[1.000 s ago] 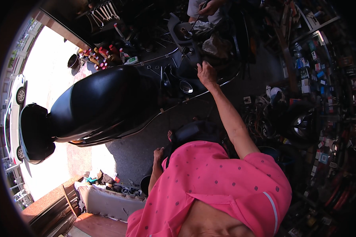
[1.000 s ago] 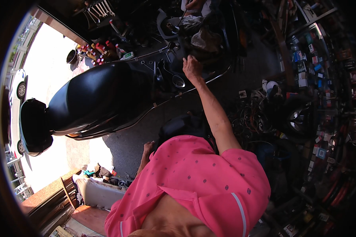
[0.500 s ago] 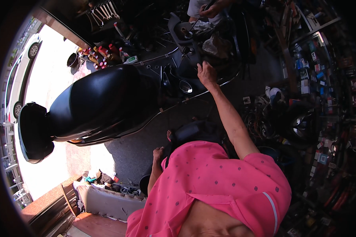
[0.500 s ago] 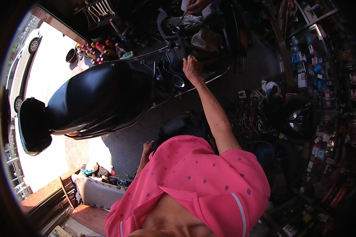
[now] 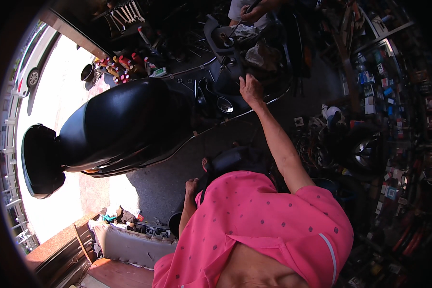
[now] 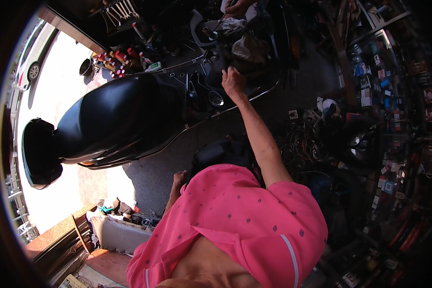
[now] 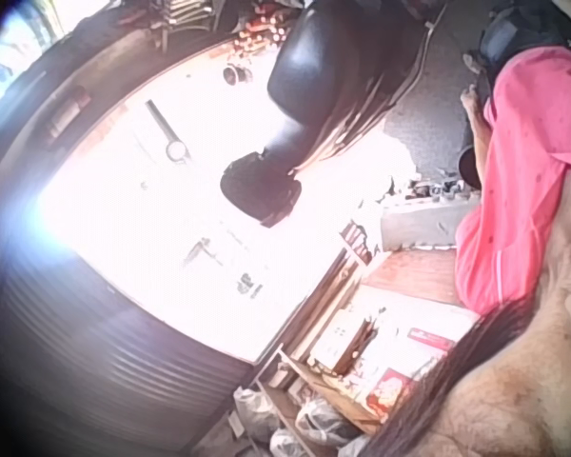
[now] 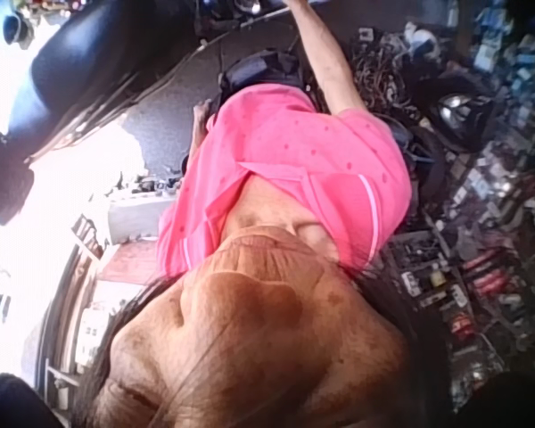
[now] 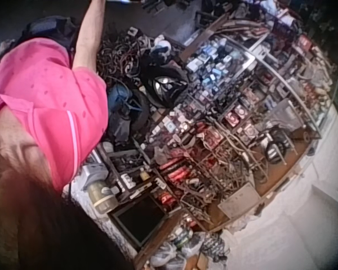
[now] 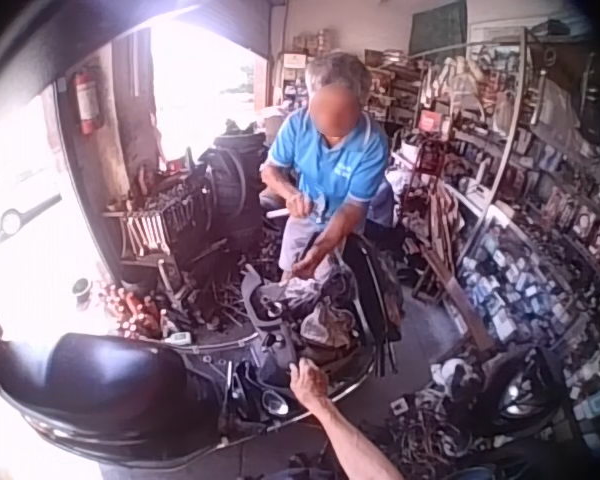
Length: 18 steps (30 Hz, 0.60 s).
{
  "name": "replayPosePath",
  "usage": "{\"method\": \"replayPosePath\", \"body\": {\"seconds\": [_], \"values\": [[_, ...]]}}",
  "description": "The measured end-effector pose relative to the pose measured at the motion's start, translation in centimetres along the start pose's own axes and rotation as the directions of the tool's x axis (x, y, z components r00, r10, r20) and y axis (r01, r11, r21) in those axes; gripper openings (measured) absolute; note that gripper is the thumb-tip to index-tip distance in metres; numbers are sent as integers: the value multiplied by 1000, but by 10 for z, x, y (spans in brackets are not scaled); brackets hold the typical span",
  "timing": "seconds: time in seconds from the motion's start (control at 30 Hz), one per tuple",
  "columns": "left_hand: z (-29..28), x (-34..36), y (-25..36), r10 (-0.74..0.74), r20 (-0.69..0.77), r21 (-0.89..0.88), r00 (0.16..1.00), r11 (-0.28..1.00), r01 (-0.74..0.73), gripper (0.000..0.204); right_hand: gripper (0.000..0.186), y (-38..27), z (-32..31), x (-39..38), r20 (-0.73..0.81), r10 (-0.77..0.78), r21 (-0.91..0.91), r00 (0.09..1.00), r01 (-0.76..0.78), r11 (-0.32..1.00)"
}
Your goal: Repairing the handle and dashboard area of a motorcycle.
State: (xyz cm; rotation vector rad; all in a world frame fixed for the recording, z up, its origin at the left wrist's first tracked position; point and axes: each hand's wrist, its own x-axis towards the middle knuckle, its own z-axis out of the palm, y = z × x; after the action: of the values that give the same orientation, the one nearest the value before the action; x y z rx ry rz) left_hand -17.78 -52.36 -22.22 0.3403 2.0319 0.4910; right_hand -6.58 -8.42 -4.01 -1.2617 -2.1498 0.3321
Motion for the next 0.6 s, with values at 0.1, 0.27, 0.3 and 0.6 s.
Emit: {"method": "replayPosePath", "body": {"seconds": [0.1,0.27,0.3,0.6], "values": [[-1,-2,2,-5,-8,28,1000,1000,5,34,24,0,1,0,6,6,-3,1000,-5,1000],[-3,-5,5,19,-27,34,999,999,-18,35,24,1,1,0,-18,-14,-22,1000,14,1000],[-3,-5,6,-7,-10,29,1000,1000,7,35,24,1,1,0,5,1,-27,1000,-1,1000],[-1,-3,4,-74,-1,10,997,997,74,35,25,0,0,0,12,14,-28,1000,-13,1000]]}}
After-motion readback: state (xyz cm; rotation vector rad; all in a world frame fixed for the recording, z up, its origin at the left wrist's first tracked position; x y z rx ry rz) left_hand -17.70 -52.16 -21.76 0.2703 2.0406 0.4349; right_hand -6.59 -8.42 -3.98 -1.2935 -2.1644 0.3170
